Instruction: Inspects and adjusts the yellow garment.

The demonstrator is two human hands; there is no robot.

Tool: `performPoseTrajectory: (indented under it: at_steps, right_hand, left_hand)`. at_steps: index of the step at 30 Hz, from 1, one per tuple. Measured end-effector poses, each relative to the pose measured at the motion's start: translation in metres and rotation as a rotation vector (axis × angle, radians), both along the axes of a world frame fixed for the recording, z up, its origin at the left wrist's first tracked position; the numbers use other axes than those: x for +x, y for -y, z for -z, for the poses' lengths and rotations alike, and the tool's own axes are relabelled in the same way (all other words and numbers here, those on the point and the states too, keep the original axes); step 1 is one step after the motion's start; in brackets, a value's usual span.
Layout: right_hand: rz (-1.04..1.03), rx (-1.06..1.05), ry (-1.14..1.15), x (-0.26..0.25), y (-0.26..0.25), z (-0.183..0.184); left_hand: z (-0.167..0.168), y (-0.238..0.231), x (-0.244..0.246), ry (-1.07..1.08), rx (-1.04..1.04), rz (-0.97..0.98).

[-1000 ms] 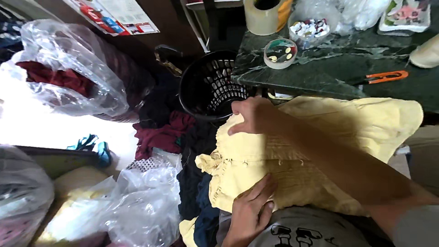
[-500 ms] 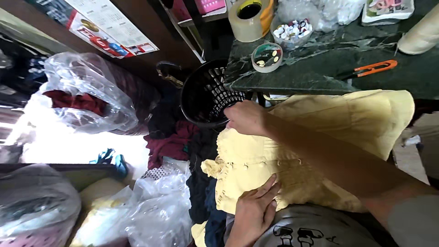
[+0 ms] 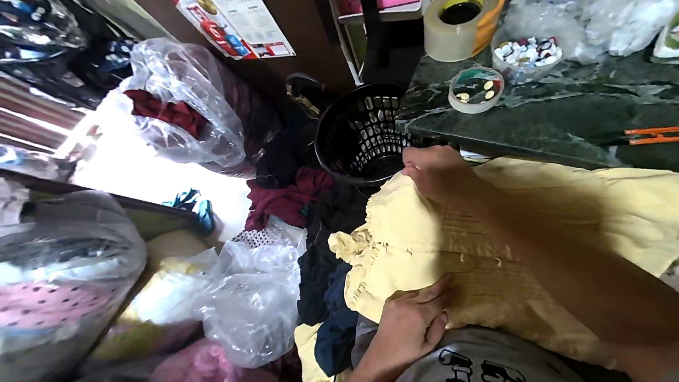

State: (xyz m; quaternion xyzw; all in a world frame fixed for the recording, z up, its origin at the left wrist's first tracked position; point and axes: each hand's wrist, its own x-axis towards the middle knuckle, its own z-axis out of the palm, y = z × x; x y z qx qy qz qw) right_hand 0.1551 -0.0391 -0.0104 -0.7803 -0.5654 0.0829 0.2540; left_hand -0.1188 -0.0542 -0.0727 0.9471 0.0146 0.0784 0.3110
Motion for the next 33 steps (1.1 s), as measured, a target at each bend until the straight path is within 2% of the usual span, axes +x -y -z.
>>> performPoseTrajectory:
  at_steps: [5, 9, 12, 15, 22, 25, 27, 30, 33]
  right_hand:
    - [0.057, -0.193, -0.121, 0.009, 0.006, 0.001]
    - [-0.04, -0.024, -0.044, 0.002, 0.003, 0.013]
    - [-0.015, -0.046, 0.055, -0.009, 0.0, 0.011]
    - [0.028, -0.055, 0.129, -0.015, -0.002, 0.013]
    - [0.035, 0.241, 0.243, -0.021, 0.001, 0.03]
    - [0.074, 0.307, 0.249, -0.014, -0.004, 0.021]
    - [0.135, 0.203, 0.175, -0.004, -0.008, 0.0]
    - [0.151, -0.076, 0.034, 0.008, -0.013, -0.025]
    - [0.059, -0.167, -0.134, 0.015, -0.003, -0.018]
  left_hand:
    - [0.001, 0.0, 0.0, 0.009, -0.095, 0.002]
    - [0.0, -0.001, -0.004, 0.044, -0.245, 0.026]
    - [0.001, -0.004, -0.009, 0.038, -0.343, 0.048]
    - [0.003, -0.003, -0.01, 0.037, -0.339, 0.05]
    - [0.005, 0.0, -0.01, 0.028, -0.273, 0.026]
    - [0.006, -0.001, -0.01, -0.002, -0.277, 0.034]
    - [0.006, -0.001, -0.011, -0.001, -0.284, 0.037]
    - [0.004, -0.003, -0.01, -0.016, -0.282, 0.04]
    - [0.005, -0.004, -0.009, -0.018, -0.292, 0.039]
